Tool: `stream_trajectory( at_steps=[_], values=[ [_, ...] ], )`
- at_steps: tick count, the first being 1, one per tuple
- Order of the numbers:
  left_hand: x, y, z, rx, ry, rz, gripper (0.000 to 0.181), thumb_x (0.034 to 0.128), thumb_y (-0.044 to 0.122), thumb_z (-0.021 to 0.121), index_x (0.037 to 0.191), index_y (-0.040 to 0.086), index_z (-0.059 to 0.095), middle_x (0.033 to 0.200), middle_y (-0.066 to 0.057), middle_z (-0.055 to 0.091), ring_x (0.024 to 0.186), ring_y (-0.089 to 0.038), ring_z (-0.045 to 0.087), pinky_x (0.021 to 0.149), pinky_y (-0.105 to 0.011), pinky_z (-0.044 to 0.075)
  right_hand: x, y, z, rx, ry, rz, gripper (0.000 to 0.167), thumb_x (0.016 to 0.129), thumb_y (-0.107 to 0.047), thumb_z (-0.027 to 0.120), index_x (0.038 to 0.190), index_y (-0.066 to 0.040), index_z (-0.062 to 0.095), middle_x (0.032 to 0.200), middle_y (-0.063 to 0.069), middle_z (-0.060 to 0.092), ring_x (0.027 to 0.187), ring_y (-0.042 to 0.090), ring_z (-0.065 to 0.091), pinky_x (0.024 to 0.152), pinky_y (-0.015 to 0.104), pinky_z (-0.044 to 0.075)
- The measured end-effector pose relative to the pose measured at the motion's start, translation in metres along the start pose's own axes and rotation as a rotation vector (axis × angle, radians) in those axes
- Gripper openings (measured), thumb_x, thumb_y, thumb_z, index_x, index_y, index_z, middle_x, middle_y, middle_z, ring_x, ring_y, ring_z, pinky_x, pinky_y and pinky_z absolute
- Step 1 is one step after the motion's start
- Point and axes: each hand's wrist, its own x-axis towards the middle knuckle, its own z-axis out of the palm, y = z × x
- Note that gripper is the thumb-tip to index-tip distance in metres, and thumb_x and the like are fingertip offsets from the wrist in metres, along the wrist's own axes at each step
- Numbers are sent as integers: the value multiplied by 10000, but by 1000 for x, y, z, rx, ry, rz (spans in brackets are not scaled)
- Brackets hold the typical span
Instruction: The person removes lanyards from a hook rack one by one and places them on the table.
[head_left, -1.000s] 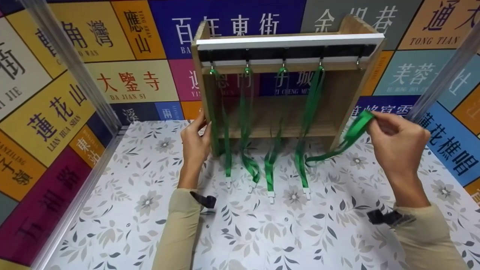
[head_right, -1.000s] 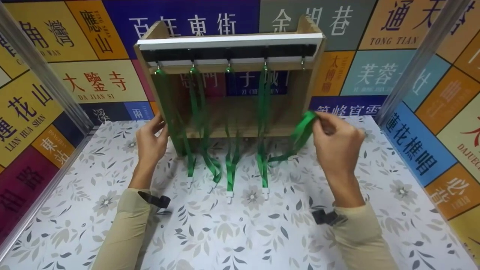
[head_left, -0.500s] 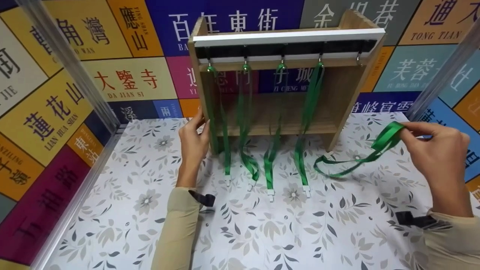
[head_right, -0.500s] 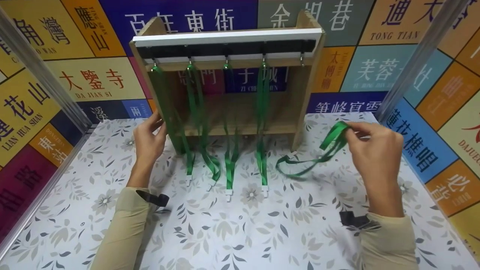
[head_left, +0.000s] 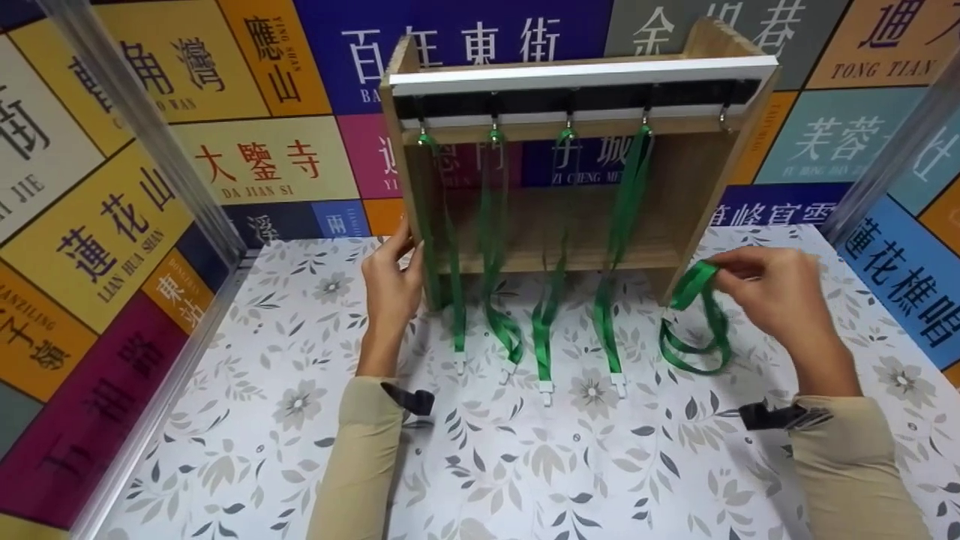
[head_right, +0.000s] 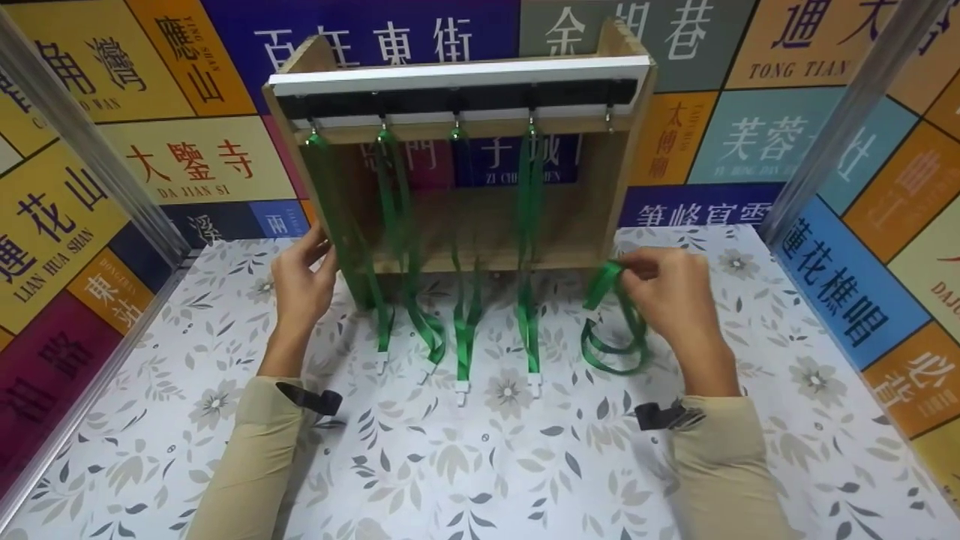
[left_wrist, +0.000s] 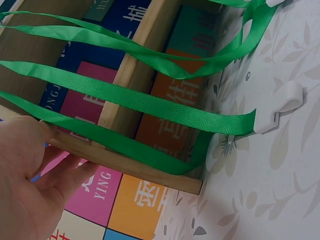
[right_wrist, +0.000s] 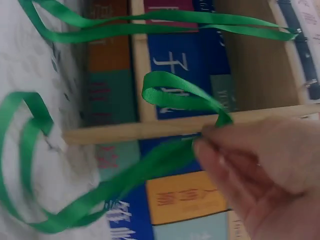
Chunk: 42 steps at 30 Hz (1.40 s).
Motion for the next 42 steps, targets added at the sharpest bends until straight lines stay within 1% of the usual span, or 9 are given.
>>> stream_trajectory(
  at_steps=[5,12,15,17,19,20,31,39,42],
  values=[
    [1,1,1,0,1,5,493,1062,116,701,1544,161,607,1465,-80,707,1264,-243,748,1105,-383,594,1,11,13,79,-150,-42,218,1040,-136,724,1229,-124,831,1237,169,800,1084,326,721,756,16,493],
    [1,1,0,-6,-11,-37,512,1063,124,700,1561,163,586,1496,-73,687,1285,-254,738,1094,-441,602,5,28,13,12,-378,-70,209,1005,-64,744,1188,-102,839,1170,160,818,1087,362,754,841,93,533],
    [1,1,-1,-14,-9,-37,515,1064,121,699,1564,160,579,1509,-71,675,1288,-249,736,1090,-432,604,7,30,16,-4,-416,-92,197,985,-16,746,1155,-58,837,1136,181,821,1090,402,767,955,347,642],
    [1,1,-2,-16,-4,-26,512,1062,107,699,1558,139,578,1508,-83,672,1282,-247,739,1092,-400,602,8,31,19,-13,-423,-107,194,972,24,727,1122,-34,835,1116,196,821,1092,429,771,983,454,648],
    [1,1,-2,-22,-3,-24,511,1059,97,701,1555,136,584,1508,-87,671,1278,-252,741,1085,-398,605,8,32,22,-25,-444,-115,203,962,51,704,1096,-26,837,1108,203,820,1106,444,767,1021,655,586],
    [1,1,-2,-22,-2,-24,510,1058,93,702,1553,135,586,1506,-91,673,1277,-255,742,1083,-404,606,8,33,24,-30,-456,-119,208,957,58,696,1081,-26,840,1099,200,821,1107,446,765,1023,665,581],
    [0,0,0,-16,-4,-19,510,1057,118,708,1552,171,599,1501,-75,680,1278,-254,740,1075,-417,612,4,38,42,-34,-597,-123,206,955,22,739,1060,-106,862,1146,140,821,1077,315,755,1049,570,581],
    [-1,1,0,-30,-12,-36,507,1058,98,701,1552,142,596,1497,-90,683,1285,-257,737,1071,-411,611,1,29,44,-24,-706,-132,203,956,-5,747,1050,-133,872,1131,95,817,1002,221,662,817,245,578],
    [-1,1,0,-26,-15,-41,510,1059,103,700,1555,156,594,1496,-82,686,1289,-246,735,1064,-375,613,1,26,44,-5,-737,-106,224,964,-6,733,1093,-129,870,1181,117,807,989,225,643,751,211,561]
  ],
)
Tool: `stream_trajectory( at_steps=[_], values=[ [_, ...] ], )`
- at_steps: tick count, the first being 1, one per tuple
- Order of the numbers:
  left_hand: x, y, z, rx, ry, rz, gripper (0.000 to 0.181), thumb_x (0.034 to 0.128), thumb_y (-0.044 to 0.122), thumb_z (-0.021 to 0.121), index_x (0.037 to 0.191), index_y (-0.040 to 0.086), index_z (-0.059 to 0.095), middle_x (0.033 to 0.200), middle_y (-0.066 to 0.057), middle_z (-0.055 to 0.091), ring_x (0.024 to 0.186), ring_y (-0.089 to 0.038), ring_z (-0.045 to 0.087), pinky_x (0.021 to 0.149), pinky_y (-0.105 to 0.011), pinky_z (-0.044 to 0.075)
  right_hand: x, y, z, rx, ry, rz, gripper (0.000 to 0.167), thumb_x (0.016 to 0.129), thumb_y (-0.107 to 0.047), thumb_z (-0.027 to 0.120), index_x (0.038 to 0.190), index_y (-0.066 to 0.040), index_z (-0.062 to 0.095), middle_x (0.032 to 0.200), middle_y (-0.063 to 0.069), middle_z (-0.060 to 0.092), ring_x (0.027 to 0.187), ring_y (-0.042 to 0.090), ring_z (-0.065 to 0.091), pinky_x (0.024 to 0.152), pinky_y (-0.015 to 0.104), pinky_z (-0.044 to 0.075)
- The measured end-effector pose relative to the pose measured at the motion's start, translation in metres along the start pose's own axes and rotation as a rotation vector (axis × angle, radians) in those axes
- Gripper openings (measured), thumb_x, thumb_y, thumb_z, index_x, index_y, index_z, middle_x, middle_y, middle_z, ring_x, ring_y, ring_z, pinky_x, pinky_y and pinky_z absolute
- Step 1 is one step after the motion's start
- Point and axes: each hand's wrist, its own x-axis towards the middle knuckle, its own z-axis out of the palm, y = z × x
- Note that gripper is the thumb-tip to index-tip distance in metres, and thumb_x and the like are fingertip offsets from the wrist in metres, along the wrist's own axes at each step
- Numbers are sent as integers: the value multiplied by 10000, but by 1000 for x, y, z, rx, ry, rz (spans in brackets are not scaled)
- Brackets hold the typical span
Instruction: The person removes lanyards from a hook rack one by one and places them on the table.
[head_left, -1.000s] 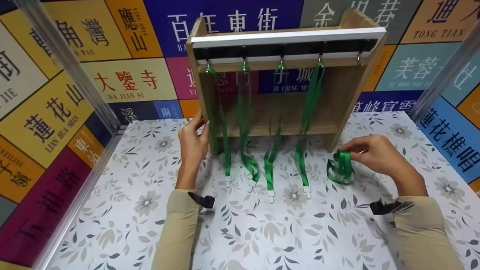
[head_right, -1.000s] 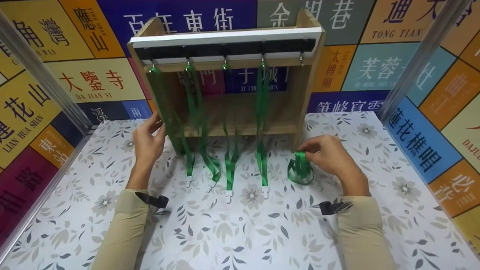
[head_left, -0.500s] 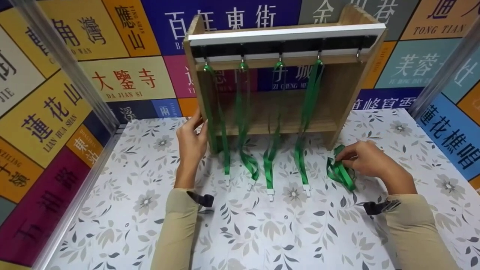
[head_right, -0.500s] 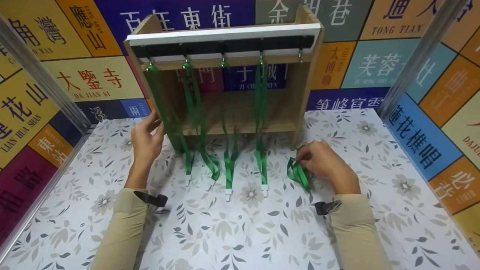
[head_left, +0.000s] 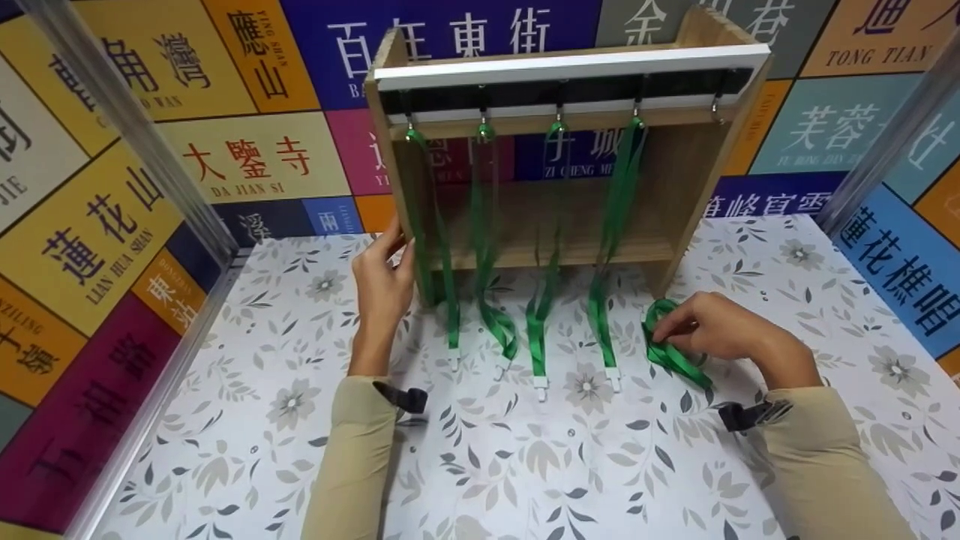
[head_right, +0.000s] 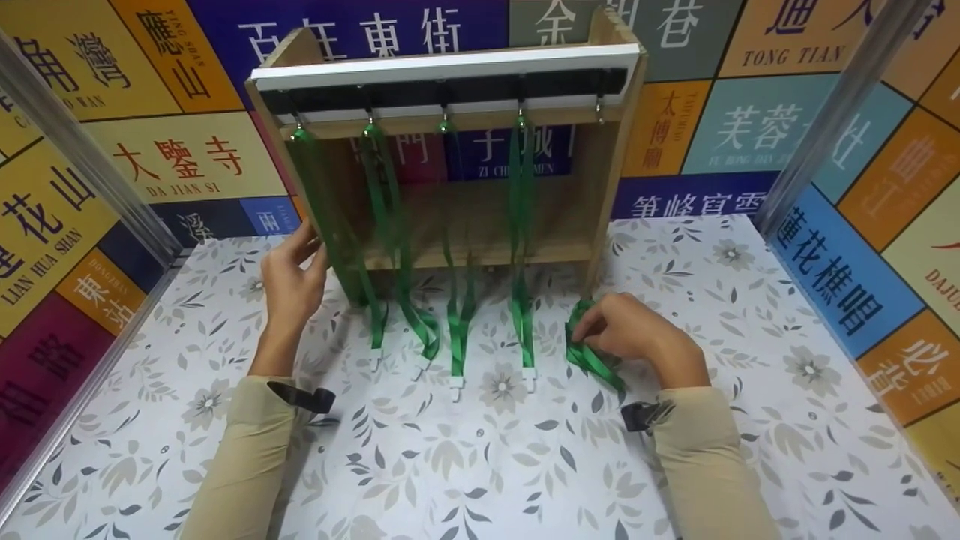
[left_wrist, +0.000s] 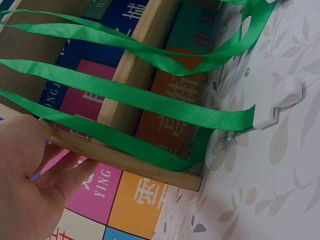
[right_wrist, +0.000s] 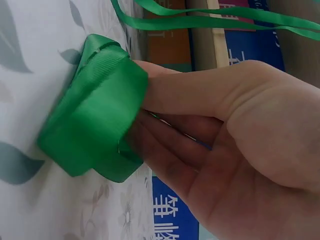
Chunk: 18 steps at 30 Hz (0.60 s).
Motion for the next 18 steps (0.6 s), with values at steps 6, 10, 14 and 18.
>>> stream_trajectory(
  at_steps=[6,10,14,18],
  values=[
    [1,1,1,2,-4,-13,520,1058,122,709,1561,186,591,1498,-61,685,1297,-239,732,1075,-411,610,-3,-7,-3,25,42,-17,331,1005,5,678,1282,-119,809,1332,170,763,1204,369,699,1019,533,620],
    [0,0,1,-9,-1,-14,516,1057,124,710,1557,181,595,1496,-71,686,1295,-257,733,1078,-476,608,-8,-15,-7,18,142,-49,397,1011,17,672,1373,-122,756,1335,190,753,1238,401,694,1050,644,582],
    [-1,-1,1,-12,14,-7,508,1056,119,712,1549,162,601,1466,-104,703,1273,-285,743,1050,-522,619,-10,-30,-10,28,272,-36,315,1055,-89,675,1356,-126,759,1317,171,757,1207,354,689,1011,554,618],
    [-1,-2,1,1,18,-6,503,1057,116,709,1548,150,601,1450,-116,712,1263,-288,747,1026,-469,636,-9,-49,-9,68,462,-31,268,1070,-222,703,1288,-96,794,1277,149,789,1128,340,743,870,200,606]
  ],
)
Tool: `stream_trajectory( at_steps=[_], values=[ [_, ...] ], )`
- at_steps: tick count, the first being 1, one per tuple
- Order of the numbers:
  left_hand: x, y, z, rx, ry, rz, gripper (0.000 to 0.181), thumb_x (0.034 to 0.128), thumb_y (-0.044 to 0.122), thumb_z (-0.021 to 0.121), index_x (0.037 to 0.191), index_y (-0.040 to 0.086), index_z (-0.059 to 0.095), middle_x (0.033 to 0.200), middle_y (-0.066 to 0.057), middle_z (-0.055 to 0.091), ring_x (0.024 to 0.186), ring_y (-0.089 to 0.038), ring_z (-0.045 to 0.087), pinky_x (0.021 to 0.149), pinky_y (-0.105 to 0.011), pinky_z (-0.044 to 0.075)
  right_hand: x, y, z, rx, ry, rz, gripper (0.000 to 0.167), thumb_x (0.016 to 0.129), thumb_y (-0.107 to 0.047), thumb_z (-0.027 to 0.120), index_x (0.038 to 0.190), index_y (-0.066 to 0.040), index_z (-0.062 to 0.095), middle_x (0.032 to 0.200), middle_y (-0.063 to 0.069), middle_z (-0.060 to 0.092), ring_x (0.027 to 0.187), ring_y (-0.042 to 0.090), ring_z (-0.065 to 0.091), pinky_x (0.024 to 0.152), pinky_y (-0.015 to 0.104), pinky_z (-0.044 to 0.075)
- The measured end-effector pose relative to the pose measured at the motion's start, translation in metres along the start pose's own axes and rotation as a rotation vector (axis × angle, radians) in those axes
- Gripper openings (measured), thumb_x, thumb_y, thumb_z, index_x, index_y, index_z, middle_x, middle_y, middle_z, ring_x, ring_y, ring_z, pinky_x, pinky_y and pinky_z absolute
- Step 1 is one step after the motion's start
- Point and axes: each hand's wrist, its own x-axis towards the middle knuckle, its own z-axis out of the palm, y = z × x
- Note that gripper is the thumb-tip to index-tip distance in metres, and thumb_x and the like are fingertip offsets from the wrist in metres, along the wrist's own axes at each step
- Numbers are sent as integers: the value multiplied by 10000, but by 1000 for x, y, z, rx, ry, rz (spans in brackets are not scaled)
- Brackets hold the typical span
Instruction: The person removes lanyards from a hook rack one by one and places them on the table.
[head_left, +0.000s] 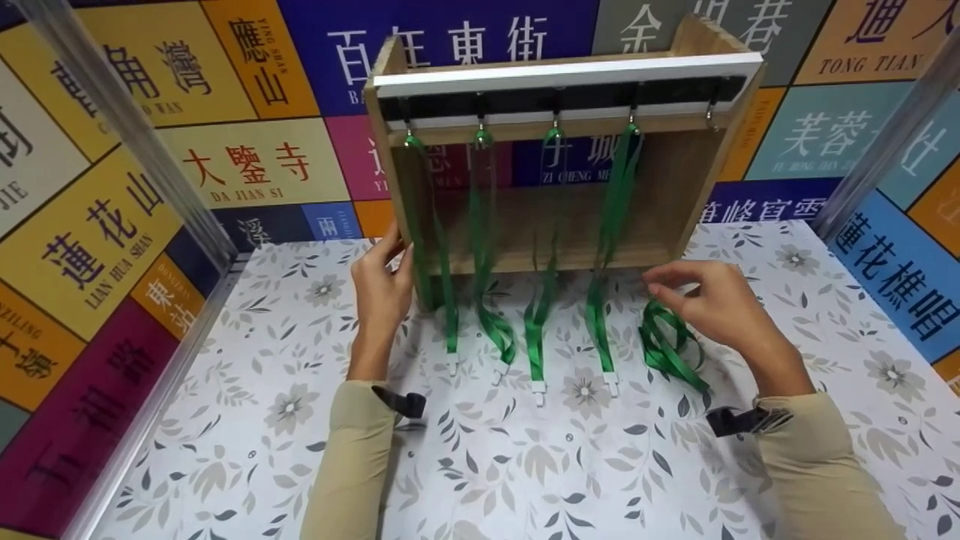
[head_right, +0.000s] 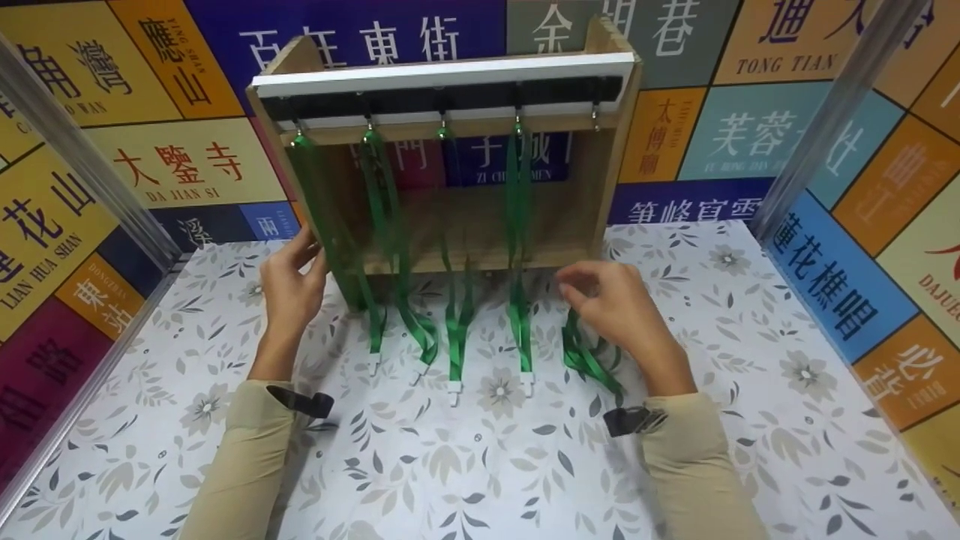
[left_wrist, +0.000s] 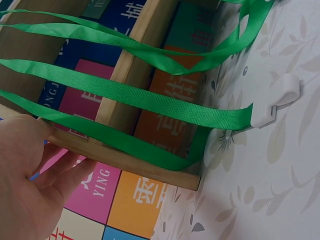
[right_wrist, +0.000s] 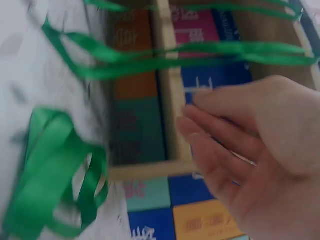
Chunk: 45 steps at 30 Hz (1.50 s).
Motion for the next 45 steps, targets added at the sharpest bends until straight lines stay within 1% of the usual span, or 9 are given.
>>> stream_trajectory(
  at_steps=[3,7,14,17,22,29,36,40,45],
  values=[
    [-1,-2,-1,6,-1,0,501,1058,109,706,1547,148,604,1441,-119,718,1259,-291,747,1009,-440,642,2,-15,8,40,153,-4,276,1055,-261,731,1238,-75,820,1204,154,817,1044,348,785,746,27,506],
    [-2,-3,-1,7,0,11,491,1059,103,703,1539,144,614,1433,-122,724,1250,-297,751,998,-449,646,8,-32,24,85,323,-5,299,1032,-299,767,1220,-75,831,1175,146,828,1041,343,811,761,-4,498],
    [-3,-3,1,6,-10,24,488,1056,104,708,1535,148,620,1459,-104,709,1257,-264,751,1034,-382,629,21,-53,52,110,514,66,527,957,-501,820,1277,-83,809,1204,121,821,1054,289,823,907,410,667],
    [-3,-3,2,-2,-9,24,490,1055,110,712,1534,152,620,1459,-102,708,1262,-259,748,1038,-389,629,28,-60,59,20,588,83,593,927,-567,826,1258,-75,817,1132,144,833,940,313,824,721,428,639],
    [-3,-2,4,-5,-15,18,495,1061,130,705,1545,175,609,1482,-69,696,1285,-236,737,1082,-392,607,37,-66,63,-117,660,60,505,964,-492,813,1212,-53,831,977,189,830,723,359,733,525,373,443],
    [-2,-1,5,4,-20,2,500,1065,156,704,1552,206,605,1491,-43,692,1296,-228,732,1085,-383,605,45,-75,48,-59,722,-8,248,1019,-244,765,1109,-30,853,1051,152,841,903,333,826,711,495,637],
    [-2,-1,5,48,-11,8,516,1058,120,705,1558,147,581,1471,-87,703,1278,-241,742,1103,-374,594,49,-91,15,101,870,-120,235,1021,-210,767,1127,-13,841,1075,137,841,923,266,837,796,70,582],
    [-1,-1,3,53,-2,19,517,1058,112,706,1558,145,581,1462,-88,709,1272,-244,745,1113,-383,587,40,-95,8,162,921,-172,219,1012,-219,776,1117,-44,855,1056,93,848,904,83,819,804,61,581],
    [1,-1,0,48,4,27,504,1062,138,706,1552,159,590,1464,-78,707,1276,-235,742,1111,-379,589,20,-93,12,236,840,-186,169,998,-149,790,1119,-51,856,1063,108,847,889,-125,737,808,84,598]
  ],
)
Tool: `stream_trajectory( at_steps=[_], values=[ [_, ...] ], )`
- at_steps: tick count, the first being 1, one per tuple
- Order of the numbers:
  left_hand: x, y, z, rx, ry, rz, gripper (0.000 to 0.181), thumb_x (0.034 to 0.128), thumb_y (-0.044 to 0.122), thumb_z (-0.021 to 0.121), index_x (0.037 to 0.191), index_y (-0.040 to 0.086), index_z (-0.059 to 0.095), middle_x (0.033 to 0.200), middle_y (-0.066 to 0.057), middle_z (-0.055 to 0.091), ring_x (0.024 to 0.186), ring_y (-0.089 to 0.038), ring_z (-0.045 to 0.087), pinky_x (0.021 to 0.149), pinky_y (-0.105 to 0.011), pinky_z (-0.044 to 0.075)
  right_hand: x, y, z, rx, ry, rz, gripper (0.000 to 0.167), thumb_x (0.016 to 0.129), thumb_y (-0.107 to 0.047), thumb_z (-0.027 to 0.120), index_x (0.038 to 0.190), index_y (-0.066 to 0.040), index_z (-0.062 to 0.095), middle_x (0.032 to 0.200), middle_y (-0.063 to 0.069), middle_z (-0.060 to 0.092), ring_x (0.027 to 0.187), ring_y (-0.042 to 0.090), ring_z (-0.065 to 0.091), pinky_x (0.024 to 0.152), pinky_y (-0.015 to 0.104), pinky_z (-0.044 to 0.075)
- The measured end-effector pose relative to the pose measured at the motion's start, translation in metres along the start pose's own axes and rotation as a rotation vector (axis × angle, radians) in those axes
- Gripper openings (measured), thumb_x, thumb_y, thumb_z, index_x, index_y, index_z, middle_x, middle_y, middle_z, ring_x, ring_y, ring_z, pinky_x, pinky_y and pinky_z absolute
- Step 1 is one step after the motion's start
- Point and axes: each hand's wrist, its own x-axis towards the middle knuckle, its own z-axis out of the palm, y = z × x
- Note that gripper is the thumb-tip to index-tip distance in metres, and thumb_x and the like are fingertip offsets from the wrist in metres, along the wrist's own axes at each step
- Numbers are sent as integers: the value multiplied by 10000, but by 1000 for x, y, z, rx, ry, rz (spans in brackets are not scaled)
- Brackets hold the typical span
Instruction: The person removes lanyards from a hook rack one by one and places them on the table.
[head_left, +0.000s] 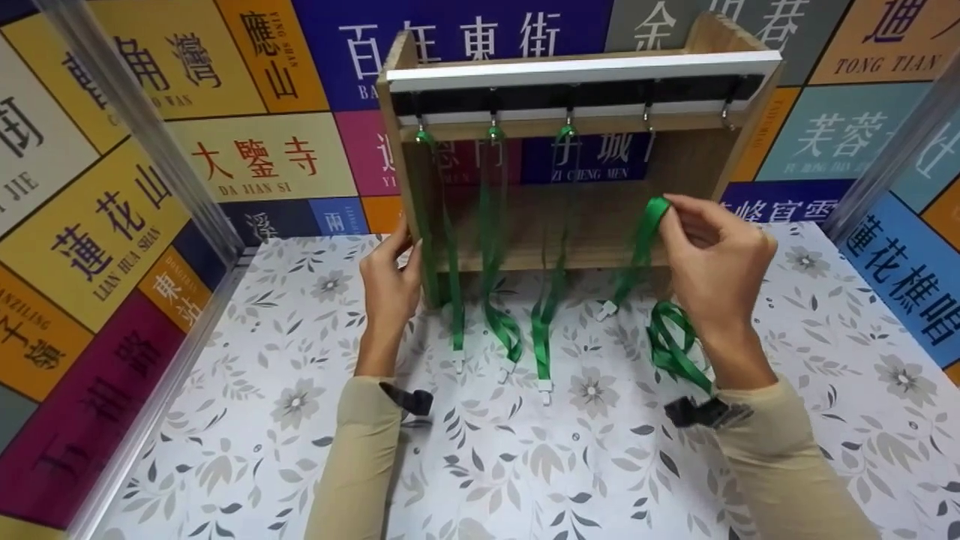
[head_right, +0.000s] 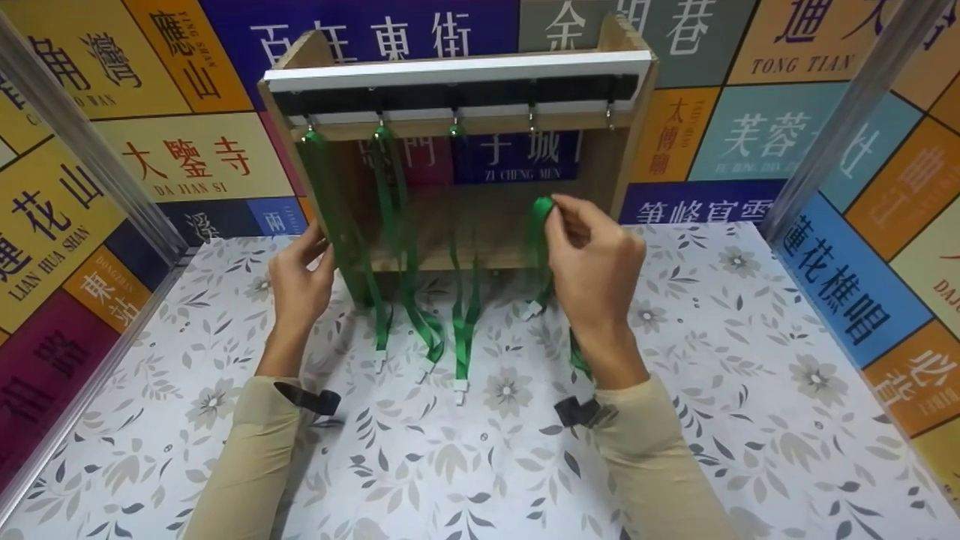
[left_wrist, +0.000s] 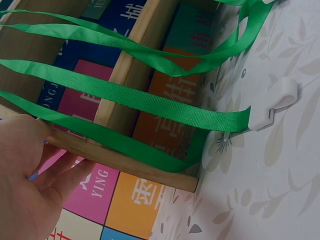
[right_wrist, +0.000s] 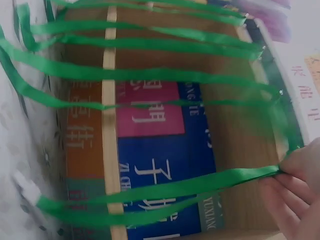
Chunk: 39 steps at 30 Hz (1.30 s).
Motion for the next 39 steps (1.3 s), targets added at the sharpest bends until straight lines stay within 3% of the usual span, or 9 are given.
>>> stream_trajectory(
  at_steps=[5,9,14,23,30,35,39],
  values=[
    [0,0,0,-15,3,2,500,1063,137,704,1549,142,590,1460,-86,709,1274,-238,743,1102,-379,595,-16,-4,-18,54,-151,44,163,981,-118,811,1131,-79,859,1062,106,846,894,-86,761,819,89,598],
    [-1,-1,0,-27,8,-3,502,1063,133,703,1552,150,590,1439,-93,722,1267,-241,746,1083,-399,607,-19,-12,-30,98,-240,24,164,966,-69,816,1116,-110,868,1036,19,849,905,-29,789,828,115,613],
    [-1,0,1,-24,14,10,495,1063,131,702,1547,164,599,1408,-100,739,1249,-244,754,1061,-390,620,-19,-28,-47,160,-294,3,189,950,6,808,1104,-88,865,1011,-116,834,894,24,806,806,142,628],
    [-2,1,0,-24,10,8,489,1072,144,692,1551,159,597,1412,-93,737,1253,-242,752,1070,-401,616,-16,-43,-62,228,-372,-58,201,922,111,785,1094,24,840,1018,-39,843,865,56,816,781,168,642],
    [0,1,0,-26,8,14,483,1067,150,701,1542,159,610,1438,-79,722,1270,-227,745,1109,-375,590,-5,-14,-53,179,-558,69,160,974,-36,798,1109,-97,859,1005,-52,840,838,106,811,763,180,642],
    [0,0,0,-31,12,12,481,1064,144,704,1537,157,618,1433,-82,727,1268,-226,745,1103,-369,594,10,27,-36,222,-668,160,223,1019,-158,775,1204,-43,822,1052,-46,841,901,121,803,792,212,643],
    [-1,0,0,-41,4,8,484,1066,143,700,1541,165,611,1439,-69,724,1280,-218,739,1110,-365,590,17,50,-24,216,-703,235,289,1030,-230,768,1258,-54,803,1102,-50,838,992,112,797,888,208,630]
  ],
)
